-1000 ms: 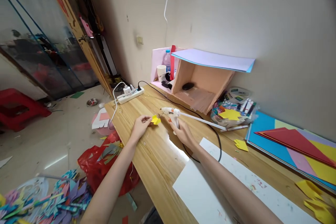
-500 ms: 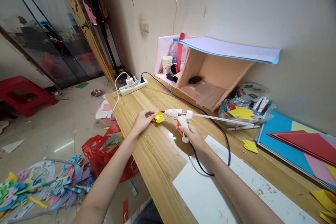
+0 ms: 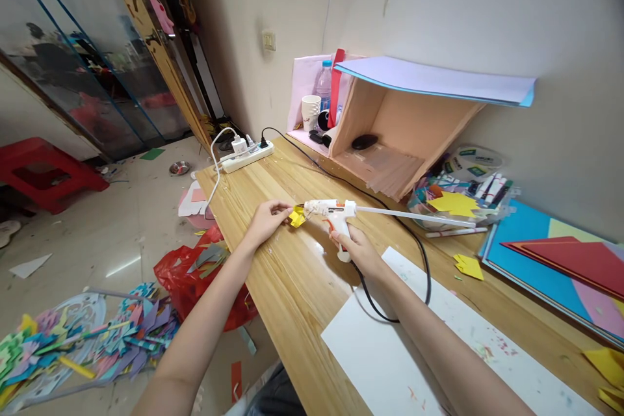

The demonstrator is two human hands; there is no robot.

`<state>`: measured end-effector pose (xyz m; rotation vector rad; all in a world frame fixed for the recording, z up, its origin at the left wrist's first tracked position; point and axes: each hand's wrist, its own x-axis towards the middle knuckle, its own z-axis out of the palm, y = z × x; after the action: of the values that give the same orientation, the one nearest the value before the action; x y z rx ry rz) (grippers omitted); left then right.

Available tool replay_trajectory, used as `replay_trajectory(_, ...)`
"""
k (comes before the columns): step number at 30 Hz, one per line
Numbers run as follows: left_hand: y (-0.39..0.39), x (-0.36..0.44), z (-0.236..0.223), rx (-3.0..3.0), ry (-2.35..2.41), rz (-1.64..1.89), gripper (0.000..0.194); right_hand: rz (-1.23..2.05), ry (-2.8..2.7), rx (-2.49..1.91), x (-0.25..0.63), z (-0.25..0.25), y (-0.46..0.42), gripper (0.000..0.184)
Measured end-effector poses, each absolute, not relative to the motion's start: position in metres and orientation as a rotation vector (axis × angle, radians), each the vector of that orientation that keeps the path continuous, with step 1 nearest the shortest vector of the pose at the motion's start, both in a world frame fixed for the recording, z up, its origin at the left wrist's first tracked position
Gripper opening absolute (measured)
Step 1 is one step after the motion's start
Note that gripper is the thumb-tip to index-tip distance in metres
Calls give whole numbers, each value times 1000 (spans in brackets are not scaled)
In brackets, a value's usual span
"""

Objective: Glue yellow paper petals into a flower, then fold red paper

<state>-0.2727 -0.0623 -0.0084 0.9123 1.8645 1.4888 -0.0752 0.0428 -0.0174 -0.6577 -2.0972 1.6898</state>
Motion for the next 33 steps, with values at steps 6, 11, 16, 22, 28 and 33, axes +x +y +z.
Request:
replay_trajectory(6, -63, -273, -9, 921, 1869, 1472, 25, 1682, -2114, -629, -75, -13, 42, 26)
replay_trajectory(11, -63, -272, -8, 926, 1870, 1480, 26, 1670, -2114, -650, -75, -12, 41, 27)
replay_trajectory(16, -63, -272, -7, 907, 1869, 1486, 25, 1674, -2098, -681, -75, -13, 41, 28)
replay_trajectory(22, -63, -272, -7, 900, 1879, 1496, 24, 1658, -2072, -689, -75, -12, 41, 28)
replay_trajectory(28, -63, -273, -7, 900, 1880, 1491, 25, 1639, -2086, -710, -75, -15, 43, 30)
replay_trajectory(33, -63, -273, -6, 911, 1878, 1490, 24, 1620, -2086, -701, -76, -17, 44, 30)
